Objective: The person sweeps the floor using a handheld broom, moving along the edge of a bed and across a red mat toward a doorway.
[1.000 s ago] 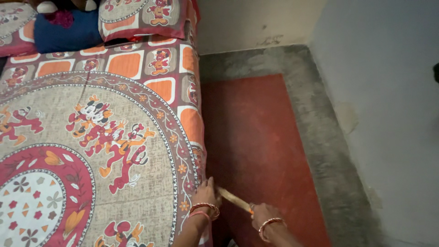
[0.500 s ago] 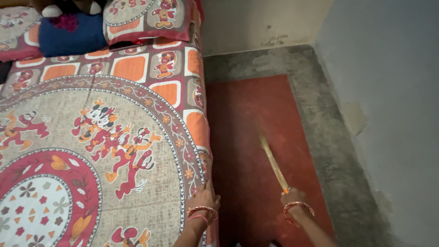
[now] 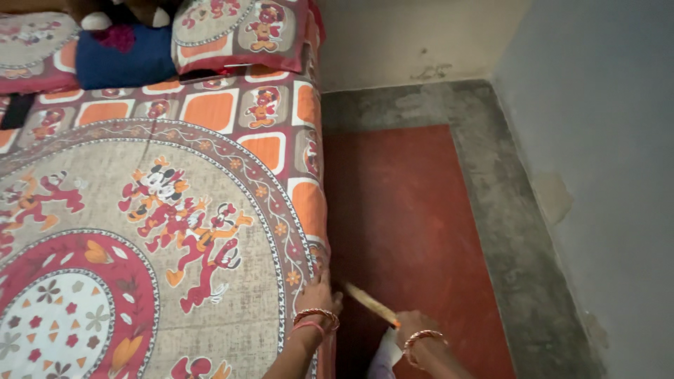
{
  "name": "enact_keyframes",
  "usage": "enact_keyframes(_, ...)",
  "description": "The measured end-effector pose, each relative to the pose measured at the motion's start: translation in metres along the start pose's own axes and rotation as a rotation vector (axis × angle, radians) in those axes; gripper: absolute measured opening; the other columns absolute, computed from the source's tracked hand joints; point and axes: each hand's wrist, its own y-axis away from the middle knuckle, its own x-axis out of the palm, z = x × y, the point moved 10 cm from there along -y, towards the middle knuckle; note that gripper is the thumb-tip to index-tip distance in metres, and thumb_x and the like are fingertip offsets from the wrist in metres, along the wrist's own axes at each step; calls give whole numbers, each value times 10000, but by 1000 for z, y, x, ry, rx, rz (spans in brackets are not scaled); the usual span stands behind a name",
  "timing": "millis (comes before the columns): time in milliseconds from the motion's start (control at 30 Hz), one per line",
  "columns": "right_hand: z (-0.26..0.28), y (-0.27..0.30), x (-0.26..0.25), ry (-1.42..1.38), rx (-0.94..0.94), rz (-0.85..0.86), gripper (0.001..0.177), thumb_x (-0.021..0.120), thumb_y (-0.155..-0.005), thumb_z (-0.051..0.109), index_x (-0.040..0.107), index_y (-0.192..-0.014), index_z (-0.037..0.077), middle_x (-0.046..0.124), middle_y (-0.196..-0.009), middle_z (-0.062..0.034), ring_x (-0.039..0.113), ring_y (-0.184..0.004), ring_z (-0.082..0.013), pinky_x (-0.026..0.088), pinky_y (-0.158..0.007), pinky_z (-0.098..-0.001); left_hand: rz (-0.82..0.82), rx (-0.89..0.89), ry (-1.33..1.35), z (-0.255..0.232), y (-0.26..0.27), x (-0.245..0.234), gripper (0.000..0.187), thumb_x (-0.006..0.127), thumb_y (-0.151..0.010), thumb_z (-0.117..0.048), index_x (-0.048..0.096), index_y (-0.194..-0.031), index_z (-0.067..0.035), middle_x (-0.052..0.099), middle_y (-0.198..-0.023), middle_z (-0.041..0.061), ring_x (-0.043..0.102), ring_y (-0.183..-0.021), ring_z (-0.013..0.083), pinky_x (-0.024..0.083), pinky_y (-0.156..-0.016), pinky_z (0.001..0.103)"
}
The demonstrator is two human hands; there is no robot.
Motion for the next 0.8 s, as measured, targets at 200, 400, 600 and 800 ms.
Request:
enact_keyframes(200, -93, -90, 33, 101, 71, 82, 295, 598, -1012, 256, 700, -1242, 101, 783, -1030, -124, 798, -888, -215, 652, -753, -344, 1, -44, 127, 7, -23, 0, 847, 708, -935, -300, 241, -1615, -108, 541, -1472, 166, 563, -1326, 383, 456, -1166, 454)
enact_keyframes(400, -128, -53, -56, -382, 298, -212, 392, 629, -988, 246, 668, -1379, 240, 757, -1052, -128, 760, -865, -254, 619, -748, -390, -28, -19, 117, -6, -36, -11, 835, 728, -920, -283, 251, -1586, -122, 452, -1537, 137, 514, -1343, 379, 413, -1169, 485)
enact_keyframes(600, -58, 16, -118, 43, 119, 87, 432, 496, -1076, 324, 485, -1508, 339, 752, -1047, -116, 760, -940, -278, 608, -832, -441, -55, 30, 53, -23, -52, -10, 723, 712, -927, -326, 356, -1524, -127, 474, -1514, 115, 480, -1390, 311, 397, -1167, 488)
enact_keyframes(800, 12, 7, -111, 243, -181, 25, 408, 565, -1017, 229, 583, -1424, 264, 734, -1055, -109, 724, -963, -296, 588, -851, -447, 3, 19, 15, -30, -55, -11, 737, 712, -929, -313, 335, -1533, -124, 465, -1510, 111, 454, -1404, 294, 369, -1188, 465)
